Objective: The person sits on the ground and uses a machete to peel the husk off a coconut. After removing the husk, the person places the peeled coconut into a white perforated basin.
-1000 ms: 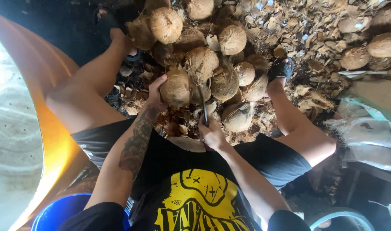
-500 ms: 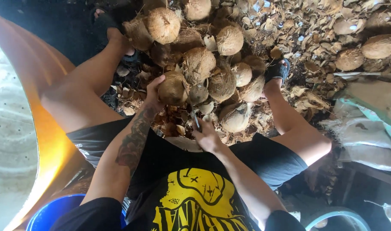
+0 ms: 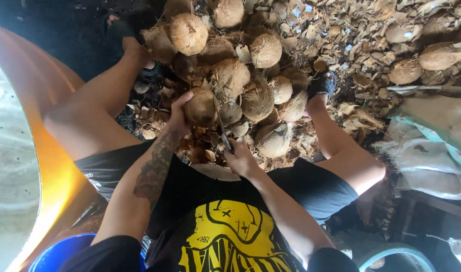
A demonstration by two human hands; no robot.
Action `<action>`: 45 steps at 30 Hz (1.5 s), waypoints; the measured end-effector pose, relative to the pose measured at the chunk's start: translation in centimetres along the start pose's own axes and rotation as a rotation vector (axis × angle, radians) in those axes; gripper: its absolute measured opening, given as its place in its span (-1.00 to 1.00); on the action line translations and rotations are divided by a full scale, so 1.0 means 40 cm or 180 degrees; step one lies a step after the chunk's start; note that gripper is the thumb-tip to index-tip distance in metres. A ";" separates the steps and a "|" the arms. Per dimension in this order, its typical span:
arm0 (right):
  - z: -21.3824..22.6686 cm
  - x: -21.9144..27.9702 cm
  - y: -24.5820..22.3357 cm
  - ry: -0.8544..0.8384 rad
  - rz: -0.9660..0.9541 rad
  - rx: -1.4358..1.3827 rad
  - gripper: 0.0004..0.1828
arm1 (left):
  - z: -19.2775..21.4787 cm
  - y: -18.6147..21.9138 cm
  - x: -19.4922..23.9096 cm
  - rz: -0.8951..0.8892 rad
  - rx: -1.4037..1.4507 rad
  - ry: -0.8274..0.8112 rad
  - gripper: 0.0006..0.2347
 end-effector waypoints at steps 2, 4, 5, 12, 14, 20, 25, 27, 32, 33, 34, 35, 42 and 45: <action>0.016 0.021 -0.058 -0.0054 -0.0018 -0.0075 -0.47 | 0.068 -0.041 -0.095 -0.0044 0.0020 -0.0106 -0.37; 0.019 0.077 -0.118 -0.0101 -0.0049 -0.0162 -0.42 | 0.093 -0.063 -0.126 -0.0072 0.0030 -0.0211 -0.35; 0.033 0.109 -0.165 0.0156 0.0121 -0.0287 -0.63 | 0.073 -0.045 -0.120 -0.0124 0.0039 -0.0220 -0.36; 0.063 0.163 -0.260 0.0929 0.3170 -0.1039 -0.93 | 0.064 -0.027 -0.065 -0.0126 0.0208 0.0079 -0.41; 0.047 0.105 -0.241 0.0608 0.1886 -0.0125 -0.75 | 0.075 -0.031 -0.089 -0.0167 0.0257 0.0073 -0.43; 0.032 0.040 -0.139 -0.0105 -0.0472 0.0278 -0.34 | 0.054 -0.035 -0.081 -0.0161 0.0084 -0.0111 -0.41; 0.016 0.045 -0.160 0.0032 -0.0151 -0.0251 -0.80 | 0.013 -0.017 -0.045 -0.0178 0.0166 -0.0227 -0.46; -0.010 -0.004 -0.119 0.0104 -0.0006 -0.1017 -0.89 | 0.026 -0.013 -0.076 -0.0187 0.0274 -0.0415 -0.45; -0.014 0.021 -0.271 0.0196 -0.0031 -0.2653 -0.87 | 0.046 -0.046 -0.087 -0.0067 0.0841 -0.0196 -0.42; -0.011 0.000 -0.286 0.0171 0.0189 -0.3460 -0.92 | 0.038 -0.052 -0.096 -0.0066 0.1100 -0.0083 -0.41; 0.000 0.028 -0.314 0.0151 0.0191 -0.3442 -0.92 | 0.051 -0.054 -0.097 -0.0083 0.1121 -0.0082 -0.41; 0.012 0.056 -0.349 0.0208 0.0336 -0.3292 -0.91 | 0.061 -0.050 -0.099 -0.0059 0.1047 -0.0111 -0.44; 0.056 0.101 -0.307 0.0937 0.1894 0.0149 -0.69 | 0.112 -0.029 -0.133 -0.0217 0.0221 -0.0089 -0.40; 0.041 -0.010 -0.161 0.0077 -0.0470 0.0217 -0.57 | 0.077 -0.023 -0.087 -0.0168 0.0260 -0.0170 -0.31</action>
Point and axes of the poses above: each hand's wrist, its own x-axis away from the middle knuckle, its own z-axis out of the back of the hand, y = z × x, the point moved 5 cm from there along -x, towards the middle knuckle, and after that the axes turned 2 degrees about x, right-handed, at the moved point
